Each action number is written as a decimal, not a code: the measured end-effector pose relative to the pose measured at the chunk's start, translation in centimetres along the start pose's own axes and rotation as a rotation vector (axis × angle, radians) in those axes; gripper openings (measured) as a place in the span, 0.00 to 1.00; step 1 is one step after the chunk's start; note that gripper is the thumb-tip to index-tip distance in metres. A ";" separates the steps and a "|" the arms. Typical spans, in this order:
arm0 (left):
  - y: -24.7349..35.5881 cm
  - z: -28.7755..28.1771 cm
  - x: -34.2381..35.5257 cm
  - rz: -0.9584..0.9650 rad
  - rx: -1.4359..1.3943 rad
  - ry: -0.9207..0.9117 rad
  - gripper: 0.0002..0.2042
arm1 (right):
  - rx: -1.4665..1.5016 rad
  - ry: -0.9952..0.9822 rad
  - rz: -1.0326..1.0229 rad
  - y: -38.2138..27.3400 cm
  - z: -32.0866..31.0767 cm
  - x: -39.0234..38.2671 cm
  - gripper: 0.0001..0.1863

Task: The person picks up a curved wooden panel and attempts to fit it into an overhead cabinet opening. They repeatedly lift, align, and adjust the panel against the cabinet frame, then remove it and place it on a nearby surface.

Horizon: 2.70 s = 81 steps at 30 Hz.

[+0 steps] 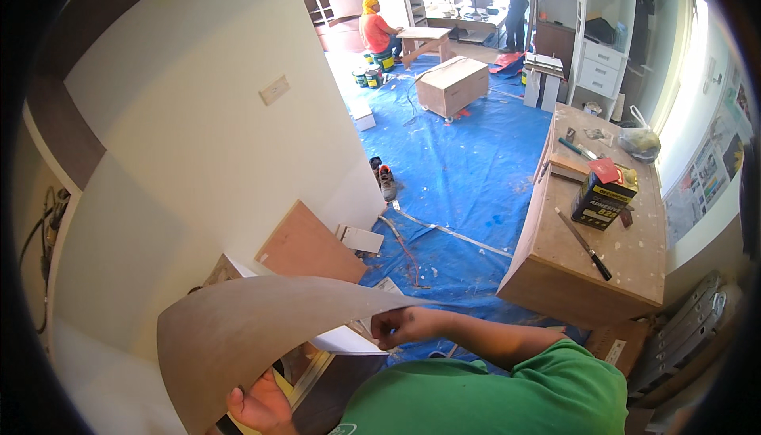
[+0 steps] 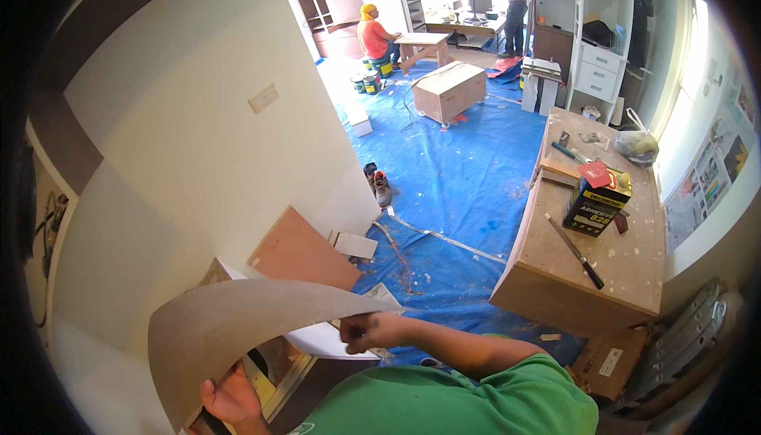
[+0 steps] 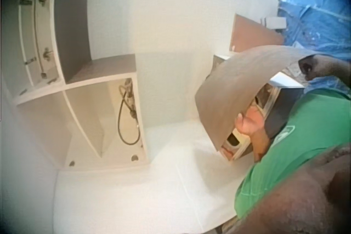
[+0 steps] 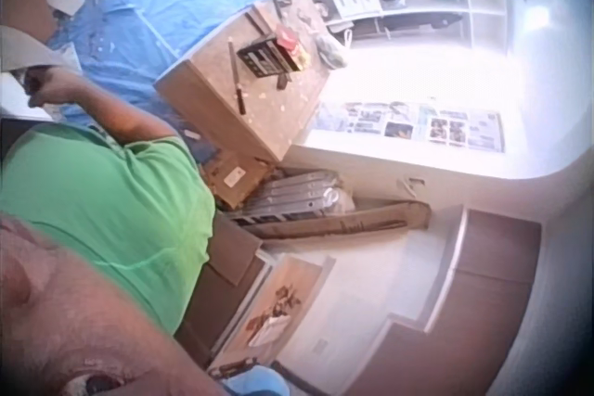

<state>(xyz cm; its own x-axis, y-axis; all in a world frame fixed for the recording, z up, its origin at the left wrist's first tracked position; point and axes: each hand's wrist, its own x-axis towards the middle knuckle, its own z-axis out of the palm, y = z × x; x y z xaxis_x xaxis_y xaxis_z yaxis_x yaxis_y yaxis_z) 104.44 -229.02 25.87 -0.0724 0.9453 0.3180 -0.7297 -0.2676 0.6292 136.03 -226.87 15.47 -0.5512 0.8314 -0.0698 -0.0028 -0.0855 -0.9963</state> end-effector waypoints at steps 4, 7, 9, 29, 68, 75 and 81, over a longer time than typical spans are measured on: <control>0.5 -0.1 -0.4 -0.019 -0.031 -0.033 0.29 | -0.330 -0.029 0.147 1.1 0.9 -1.3 0.07; 0.6 0.1 -0.6 -0.018 -0.021 -0.026 0.29 | -0.339 -0.014 0.164 2.7 1.5 -1.1 0.05; 0.5 0.2 -0.7 -0.014 0.000 -0.021 0.30 | -0.318 -0.014 0.233 2.4 1.5 -1.2 0.05; 0.3 0.7 -1.1 0.003 0.062 0.024 0.30 | -0.687 0.108 -0.058 7.6 2.2 -0.8 0.08; -0.3 2.2 -1.0 0.017 0.079 0.055 0.30 | -0.684 0.244 -0.163 6.9 1.0 -1.6 0.09; -0.3 2.1 -1.3 0.013 0.090 0.049 0.29 | -0.581 0.264 -0.078 7.4 1.1 -1.7 0.10; -0.3 1.7 -1.2 0.008 0.068 0.039 0.30 | -0.587 0.320 -0.095 8.7 1.1 -1.5 0.10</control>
<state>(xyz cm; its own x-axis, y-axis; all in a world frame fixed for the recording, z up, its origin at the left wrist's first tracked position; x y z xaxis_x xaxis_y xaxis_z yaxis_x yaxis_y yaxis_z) 105.93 -230.40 26.51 -0.1054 0.9492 0.2965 -0.6816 -0.2861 0.6735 135.88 -229.45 6.97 -0.2964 0.9500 0.0982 0.4648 0.2333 -0.8541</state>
